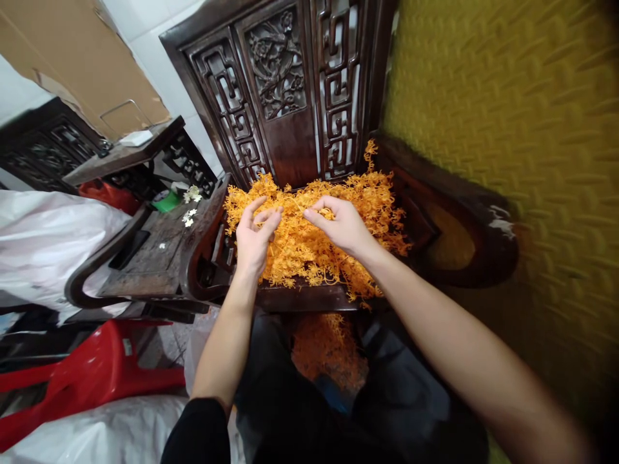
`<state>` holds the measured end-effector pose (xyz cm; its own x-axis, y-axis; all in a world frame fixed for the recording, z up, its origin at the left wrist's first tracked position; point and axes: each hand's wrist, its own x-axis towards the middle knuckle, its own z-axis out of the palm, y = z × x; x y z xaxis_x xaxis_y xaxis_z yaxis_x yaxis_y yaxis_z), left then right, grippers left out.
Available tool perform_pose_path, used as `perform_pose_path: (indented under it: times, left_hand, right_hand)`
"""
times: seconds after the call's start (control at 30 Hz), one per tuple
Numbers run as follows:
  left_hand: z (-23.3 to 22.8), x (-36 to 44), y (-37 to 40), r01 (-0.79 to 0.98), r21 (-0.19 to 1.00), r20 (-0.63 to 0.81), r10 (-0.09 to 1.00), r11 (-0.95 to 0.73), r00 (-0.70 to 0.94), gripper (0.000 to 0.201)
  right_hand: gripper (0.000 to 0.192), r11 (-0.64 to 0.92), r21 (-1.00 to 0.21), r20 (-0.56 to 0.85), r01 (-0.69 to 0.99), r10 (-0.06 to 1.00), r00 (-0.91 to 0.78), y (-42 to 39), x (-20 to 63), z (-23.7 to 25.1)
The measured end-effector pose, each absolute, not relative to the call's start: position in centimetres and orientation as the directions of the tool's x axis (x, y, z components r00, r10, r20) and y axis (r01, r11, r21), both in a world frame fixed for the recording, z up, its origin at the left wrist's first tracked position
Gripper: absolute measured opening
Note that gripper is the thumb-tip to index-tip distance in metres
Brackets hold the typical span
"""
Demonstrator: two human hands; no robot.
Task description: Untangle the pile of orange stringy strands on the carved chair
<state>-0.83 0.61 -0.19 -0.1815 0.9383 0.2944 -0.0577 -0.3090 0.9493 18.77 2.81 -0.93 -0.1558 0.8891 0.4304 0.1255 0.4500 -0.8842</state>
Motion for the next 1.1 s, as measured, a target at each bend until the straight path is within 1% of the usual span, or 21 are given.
perform_pose_path:
  times: [0.1, 0.17, 0.3, 0.4, 0.47, 0.53, 0.63, 0.7, 0.77, 0.87, 0.93, 0.97, 1.03, 1.1]
  left_hand:
    - [-0.2, -0.6, 0.2, 0.043, 0.940, 0.340, 0.934, -0.337, -0.110, 0.049]
    - [-0.3, -0.5, 0.0, 0.068, 0.945, 0.326, 0.940, -0.320, -0.101, 0.045]
    - [-0.1, -0.3, -0.3, 0.010, 0.964, 0.266, 0.960, -0.266, -0.084, 0.039]
    - [0.2, -0.4, -0.4, 0.030, 0.958, 0.287, 0.949, -0.285, -0.132, 0.033]
    - [0.5, -0.6, -0.5, 0.031, 0.957, 0.290, 0.944, -0.289, -0.159, 0.034]
    - [0.7, -0.7, -0.7, -0.036, 0.964, 0.258, 0.959, -0.264, -0.116, 0.039]
    - [0.8, -0.7, -1.0, -0.104, 0.959, 0.262, 0.965, -0.263, -0.024, 0.049]
    - [0.8, -0.4, -1.2, -0.104, 0.943, 0.314, 0.949, -0.316, -0.037, 0.050]
    - [0.7, 0.1, -1.3, -0.133, 0.919, 0.363, 0.928, -0.371, -0.085, 0.049]
    - [0.8, 1.1, -1.3, -0.221, 0.875, 0.401, 0.901, -0.430, -0.164, 0.049]
    - [1.0, 1.5, -1.1, -0.280, 0.854, 0.391, 0.896, -0.438, -0.210, 0.051]
    - [1.2, 1.5, -0.9, -0.309, 0.846, 0.374, 0.897, -0.435, -0.238, 0.051]
    - [1.5, 1.0, -0.6, -0.359, 0.817, 0.345, 0.881, -0.452, -0.324, 0.050]
    - [1.7, 0.2, -0.3, -0.375, 0.790, 0.328, 0.851, -0.485, -0.410, 0.046]
  right_hand:
    - [0.032, 0.405, -0.909, 0.374, 0.100, 0.897, -0.235, 2.4, 18.5, -0.7]
    - [0.035, 0.356, -0.931, 0.317, 0.078, 0.897, -0.308, 2.1, 18.5, -0.5]
    - [0.038, 0.328, -0.945, 0.293, 0.012, 0.858, -0.421, 1.9, 18.8, -0.5]
    - [0.038, 0.267, -0.963, 0.248, -0.042, 0.810, -0.531, 2.0, 19.2, -0.6]
    - [0.039, 0.189, -0.979, 0.201, -0.082, 0.800, -0.565, 2.0, 19.5, -0.5]
    - [0.040, 0.128, -0.985, 0.171, -0.115, 0.811, -0.560, 2.0, 19.9, -0.3]
    - [0.040, 0.127, -0.986, 0.166, -0.109, 0.830, -0.532, 2.1, 20.3, 0.0]
    - [0.041, 0.143, -0.985, 0.171, -0.093, 0.848, -0.501, 2.1, 20.3, 0.1]
    - [0.043, 0.139, -0.985, 0.171, -0.104, 0.875, -0.453, 2.0, 20.0, 0.1]
    - [0.045, 0.127, -0.974, 0.189, -0.190, 0.916, -0.355, 2.0, 19.2, 0.1]
    - [0.044, 0.155, -0.962, 0.214, -0.224, 0.940, -0.267, 2.3, 18.9, 0.0]
    - [0.042, 0.183, -0.958, 0.227, -0.220, 0.955, -0.194, 2.5, 19.0, 0.0]
    - [0.040, 0.231, -0.950, 0.231, -0.212, 0.973, 0.024, 3.3, 19.8, 0.1]
    - [0.036, 0.238, -0.937, 0.183, -0.256, 0.958, 0.221, 4.1, 21.1, 0.1]
